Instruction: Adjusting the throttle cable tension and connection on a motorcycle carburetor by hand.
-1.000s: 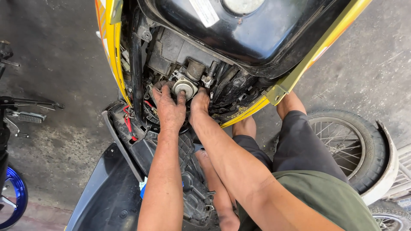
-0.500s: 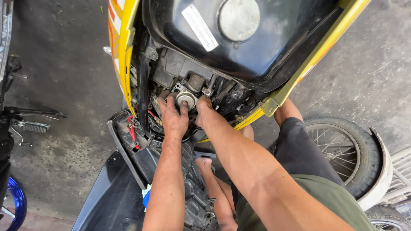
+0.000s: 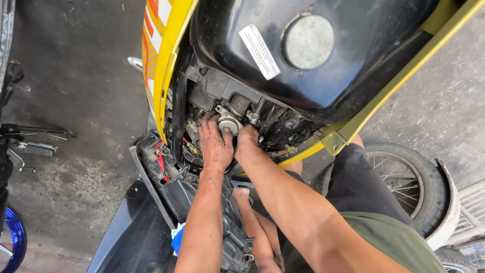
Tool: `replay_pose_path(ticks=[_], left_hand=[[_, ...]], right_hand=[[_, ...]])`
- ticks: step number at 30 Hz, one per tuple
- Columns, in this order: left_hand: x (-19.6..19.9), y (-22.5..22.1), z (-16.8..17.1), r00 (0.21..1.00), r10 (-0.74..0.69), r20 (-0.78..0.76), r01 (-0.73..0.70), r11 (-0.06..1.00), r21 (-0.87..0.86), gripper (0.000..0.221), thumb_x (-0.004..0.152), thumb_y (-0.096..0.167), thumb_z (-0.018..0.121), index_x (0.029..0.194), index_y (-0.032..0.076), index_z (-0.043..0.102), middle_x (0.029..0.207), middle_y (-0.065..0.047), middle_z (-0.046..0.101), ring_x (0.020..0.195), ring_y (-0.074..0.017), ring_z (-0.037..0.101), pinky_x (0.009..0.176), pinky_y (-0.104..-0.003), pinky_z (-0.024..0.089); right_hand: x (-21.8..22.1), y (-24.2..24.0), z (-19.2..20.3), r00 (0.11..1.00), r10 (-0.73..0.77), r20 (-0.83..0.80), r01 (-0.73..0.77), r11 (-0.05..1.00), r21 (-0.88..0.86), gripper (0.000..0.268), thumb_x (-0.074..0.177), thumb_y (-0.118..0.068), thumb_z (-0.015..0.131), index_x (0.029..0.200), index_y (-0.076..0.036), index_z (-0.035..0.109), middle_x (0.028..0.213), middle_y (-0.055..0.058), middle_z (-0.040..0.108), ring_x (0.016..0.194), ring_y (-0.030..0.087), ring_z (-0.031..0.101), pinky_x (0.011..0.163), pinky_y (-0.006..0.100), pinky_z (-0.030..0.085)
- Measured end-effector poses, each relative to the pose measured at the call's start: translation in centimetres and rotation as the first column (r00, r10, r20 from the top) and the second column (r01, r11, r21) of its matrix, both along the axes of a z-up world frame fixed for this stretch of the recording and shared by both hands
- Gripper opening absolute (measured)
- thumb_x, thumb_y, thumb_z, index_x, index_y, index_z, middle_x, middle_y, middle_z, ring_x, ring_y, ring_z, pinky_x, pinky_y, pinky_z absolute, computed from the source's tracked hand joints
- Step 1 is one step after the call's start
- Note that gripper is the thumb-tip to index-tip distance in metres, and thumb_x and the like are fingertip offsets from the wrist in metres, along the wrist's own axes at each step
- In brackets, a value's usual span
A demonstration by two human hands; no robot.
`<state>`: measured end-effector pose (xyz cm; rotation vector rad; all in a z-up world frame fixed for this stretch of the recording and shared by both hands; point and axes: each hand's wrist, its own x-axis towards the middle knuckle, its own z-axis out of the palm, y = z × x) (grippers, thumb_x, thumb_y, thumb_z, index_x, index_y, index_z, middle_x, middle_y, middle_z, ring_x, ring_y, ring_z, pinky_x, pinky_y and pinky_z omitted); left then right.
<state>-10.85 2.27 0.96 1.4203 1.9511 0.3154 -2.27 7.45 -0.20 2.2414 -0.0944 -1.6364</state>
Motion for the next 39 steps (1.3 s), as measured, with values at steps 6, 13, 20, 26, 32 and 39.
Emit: replay_pose_path(ticks=[6,13,20,26,32,39], left_hand=[[-0.2,-0.2,-0.4,0.998,-0.062,-0.008,0.062,0.998,-0.017,0.045,0.094,0.028,0.051,0.136,0.011,0.048,0.144,-0.021,0.042,0.115,-0.0454,0.050,0.098,-0.057,0.045],[0.0,1.2,1.3,0.997,-0.067,0.048,0.070,0.996,-0.054,0.044,0.095,0.026,0.052,0.135,0.009,0.049,0.143,-0.023,0.043,0.119,-0.0474,0.049,0.100,-0.058,0.043],[-0.1,0.2,-0.1,0.997,-0.078,0.018,0.079,0.996,-0.029,0.045,0.095,0.028,0.051,0.135,0.008,0.048,0.142,-0.024,0.042,0.117,-0.0472,0.048,0.100,-0.058,0.043],[-0.2,-0.5,-1.1,0.997,-0.082,0.000,0.082,0.997,0.001,0.046,0.094,0.029,0.052,0.134,0.008,0.048,0.142,-0.023,0.042,0.117,-0.0461,0.047,0.099,-0.057,0.043],[-0.1,-0.3,-1.5,0.996,-0.090,-0.006,0.090,0.994,0.068,0.046,0.093,0.029,0.050,0.134,0.007,0.048,0.140,-0.023,0.042,0.112,-0.0457,0.047,0.097,-0.057,0.043],[0.2,-0.9,-1.8,0.997,-0.075,-0.011,0.075,0.994,0.081,0.046,0.095,0.031,0.045,0.133,0.006,0.045,0.140,-0.022,0.040,0.109,-0.0437,0.045,0.095,-0.056,0.042]], right_hand=[[0.3,-1.1,8.0,0.867,-0.448,-0.216,0.496,0.739,0.456,0.063,0.108,-0.034,0.038,0.160,-0.001,0.023,0.169,0.025,0.019,0.156,0.044,0.014,0.129,0.052,0.018],[0.9,-4.3,5.7,0.900,-0.408,-0.154,0.433,0.791,0.433,0.063,0.106,-0.047,0.041,0.161,-0.020,0.027,0.171,0.009,0.025,0.157,0.033,0.018,0.130,0.045,0.019],[1.3,-7.8,-0.5,0.734,-0.652,-0.190,0.660,0.620,0.424,0.067,0.102,-0.049,0.058,0.159,-0.017,0.039,0.168,0.009,0.030,0.152,0.036,0.030,0.120,0.050,0.037],[-1.1,-3.5,3.9,0.725,-0.676,-0.128,0.635,0.586,0.504,0.068,0.095,-0.051,0.064,0.149,-0.010,0.052,0.160,0.013,0.045,0.150,0.033,0.036,0.124,0.047,0.033],[-0.8,-4.6,0.6,0.863,-0.500,-0.068,0.451,0.704,0.549,0.070,0.099,-0.057,0.053,0.154,-0.015,0.045,0.161,0.009,0.043,0.152,0.031,0.032,0.127,0.044,0.024],[-0.2,-6.9,-2.8,0.931,-0.359,-0.065,0.338,0.782,0.523,0.079,0.101,-0.065,0.042,0.161,-0.014,0.033,0.168,0.006,0.030,0.156,0.031,0.023,0.130,0.045,0.016]])
